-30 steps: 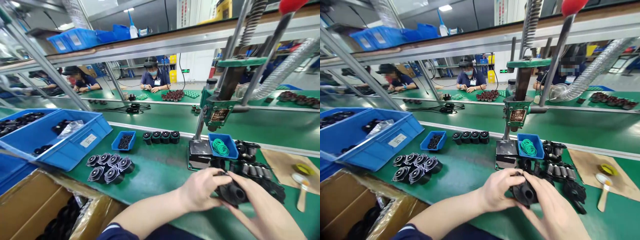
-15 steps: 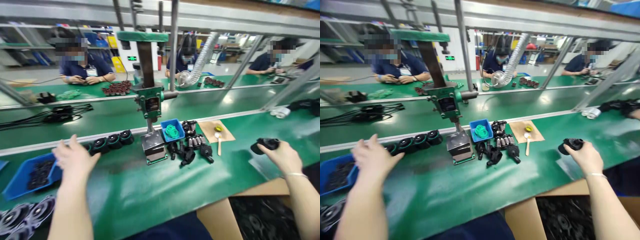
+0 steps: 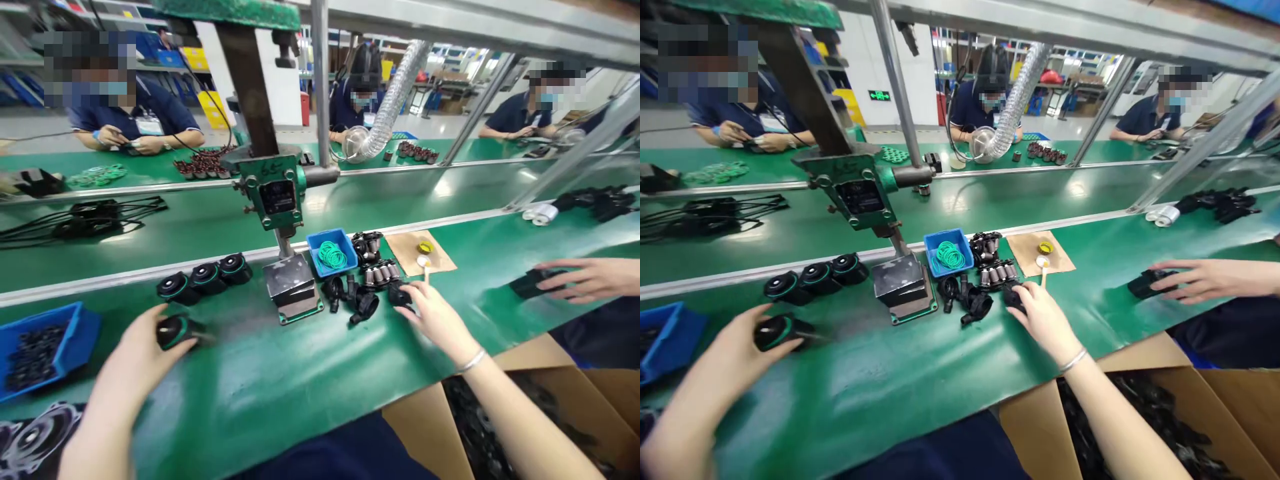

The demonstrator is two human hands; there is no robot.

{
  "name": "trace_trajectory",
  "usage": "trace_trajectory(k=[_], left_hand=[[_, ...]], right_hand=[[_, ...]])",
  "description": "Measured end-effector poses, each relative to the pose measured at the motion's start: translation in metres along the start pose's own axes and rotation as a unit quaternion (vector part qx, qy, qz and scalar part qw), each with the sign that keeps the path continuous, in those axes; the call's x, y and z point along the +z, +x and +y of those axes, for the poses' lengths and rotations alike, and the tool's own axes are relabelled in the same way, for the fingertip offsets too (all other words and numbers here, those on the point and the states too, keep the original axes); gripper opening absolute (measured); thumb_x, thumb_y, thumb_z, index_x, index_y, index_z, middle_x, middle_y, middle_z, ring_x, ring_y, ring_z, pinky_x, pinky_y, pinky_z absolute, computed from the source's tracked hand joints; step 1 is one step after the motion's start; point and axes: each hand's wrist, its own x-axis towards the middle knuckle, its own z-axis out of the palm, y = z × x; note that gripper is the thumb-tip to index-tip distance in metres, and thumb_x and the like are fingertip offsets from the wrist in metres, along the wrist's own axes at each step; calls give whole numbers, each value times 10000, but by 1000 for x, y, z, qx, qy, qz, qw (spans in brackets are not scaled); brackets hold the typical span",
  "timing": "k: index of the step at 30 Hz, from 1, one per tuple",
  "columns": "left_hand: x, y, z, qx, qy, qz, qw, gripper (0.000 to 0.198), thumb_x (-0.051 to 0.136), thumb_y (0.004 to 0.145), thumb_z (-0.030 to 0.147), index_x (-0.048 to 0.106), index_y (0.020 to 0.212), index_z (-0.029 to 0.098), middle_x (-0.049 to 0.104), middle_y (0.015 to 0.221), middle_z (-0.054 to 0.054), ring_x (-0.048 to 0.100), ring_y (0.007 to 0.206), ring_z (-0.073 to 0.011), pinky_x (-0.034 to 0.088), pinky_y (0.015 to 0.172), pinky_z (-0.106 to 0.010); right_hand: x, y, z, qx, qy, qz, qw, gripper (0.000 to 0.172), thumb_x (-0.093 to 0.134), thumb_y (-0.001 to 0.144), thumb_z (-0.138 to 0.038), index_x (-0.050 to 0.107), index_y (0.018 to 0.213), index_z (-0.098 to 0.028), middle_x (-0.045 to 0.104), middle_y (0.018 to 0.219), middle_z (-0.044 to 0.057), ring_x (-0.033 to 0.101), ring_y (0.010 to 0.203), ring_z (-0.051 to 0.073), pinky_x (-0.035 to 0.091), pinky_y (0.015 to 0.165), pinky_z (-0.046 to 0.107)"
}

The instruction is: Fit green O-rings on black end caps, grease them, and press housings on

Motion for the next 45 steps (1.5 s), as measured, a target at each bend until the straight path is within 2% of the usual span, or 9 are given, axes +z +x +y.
trace_trajectory(k=[4, 9, 12, 15, 21, 28, 33, 37, 45], left_hand=[[13, -60, 46, 13, -46, -98, 994, 678, 656, 764, 426, 426, 1358, 193, 614, 1281, -115, 621, 1188, -315, 494, 1043, -489], [37, -85, 104, 75, -179, -206, 959, 691, 665, 822, 248, 341, 1433, 262, 525, 1394, -98, 518, 1318, -250, 433, 1123, -438], [52, -82, 128, 111, -236, -238, 936, 807, 723, 766, 186, 314, 1457, 271, 469, 1411, -121, 490, 1331, -269, 443, 1116, -449], [69, -83, 141, 109, -277, -241, 924, 920, 777, 726, 190, 262, 1486, 259, 482, 1359, -134, 531, 1276, -285, 463, 1091, -488], [98, -101, 140, 39, -376, -195, 905, 845, 840, 706, 276, 366, 1405, 252, 571, 1312, -112, 608, 1211, -276, 504, 1057, -486], [103, -106, 136, 73, -369, -162, 912, 650, 808, 749, 283, 480, 1308, 230, 629, 1290, -106, 614, 1225, -281, 498, 1071, -483], [105, -107, 136, 118, -345, -133, 922, 624, 790, 773, 292, 483, 1312, 224, 635, 1299, -116, 611, 1238, -289, 507, 1067, -472], [106, -109, 135, 133, -350, -118, 920, 635, 787, 787, 311, 458, 1321, 217, 637, 1291, -120, 622, 1219, -278, 529, 1043, -452], [108, -109, 135, 134, -355, -123, 917, 644, 765, 806, 301, 426, 1348, 226, 627, 1300, -122, 627, 1210, -278, 538, 1034, -455]], right_hand=[[35, -11, -18, 18, 17, 51, 998, 342, 461, 976, -416, 642, 1022, -129, 587, 1003, 148, 606, 937, 254, 559, 828, 445], [-3, -9, -18, 19, 70, 117, 990, 264, 564, 934, -379, 653, 1088, -184, 567, 1157, 146, 583, 1112, 284, 511, 979, 485], [-19, -13, -47, -98, 181, -31, 978, 243, 547, 948, -295, 636, 1173, -267, 584, 1259, 86, 596, 1169, 223, 533, 992, 379], [-4, -26, -86, -168, 259, -195, 931, 264, 493, 978, -256, 618, 1208, -289, 595, 1286, 59, 620, 1163, 159, 569, 944, 280], [44, -49, -127, -80, 319, -148, 933, 208, 602, 927, -327, 656, 1110, -245, 640, 1251, 82, 622, 1194, 200, 557, 1013, 379], [6, -8, -113, -3, 348, -87, 934, 182, 626, 913, -303, 656, 1077, -231, 671, 1236, 80, 661, 1150, 203, 572, 991, 362], [-3, 32, -147, -89, 330, -110, 933, 193, 622, 917, -261, 629, 1108, -227, 693, 1193, 61, 685, 1096, 179, 581, 976, 322], [0, 41, -174, -166, 299, -117, 932, 225, 592, 934, -242, 600, 1157, -206, 701, 1150, 74, 687, 1081, 184, 594, 954, 328], [-3, 42, -183, -178, 270, -166, 932, 246, 555, 955, -219, 570, 1200, -206, 662, 1207, 81, 634, 1164, 184, 575, 996, 339]])
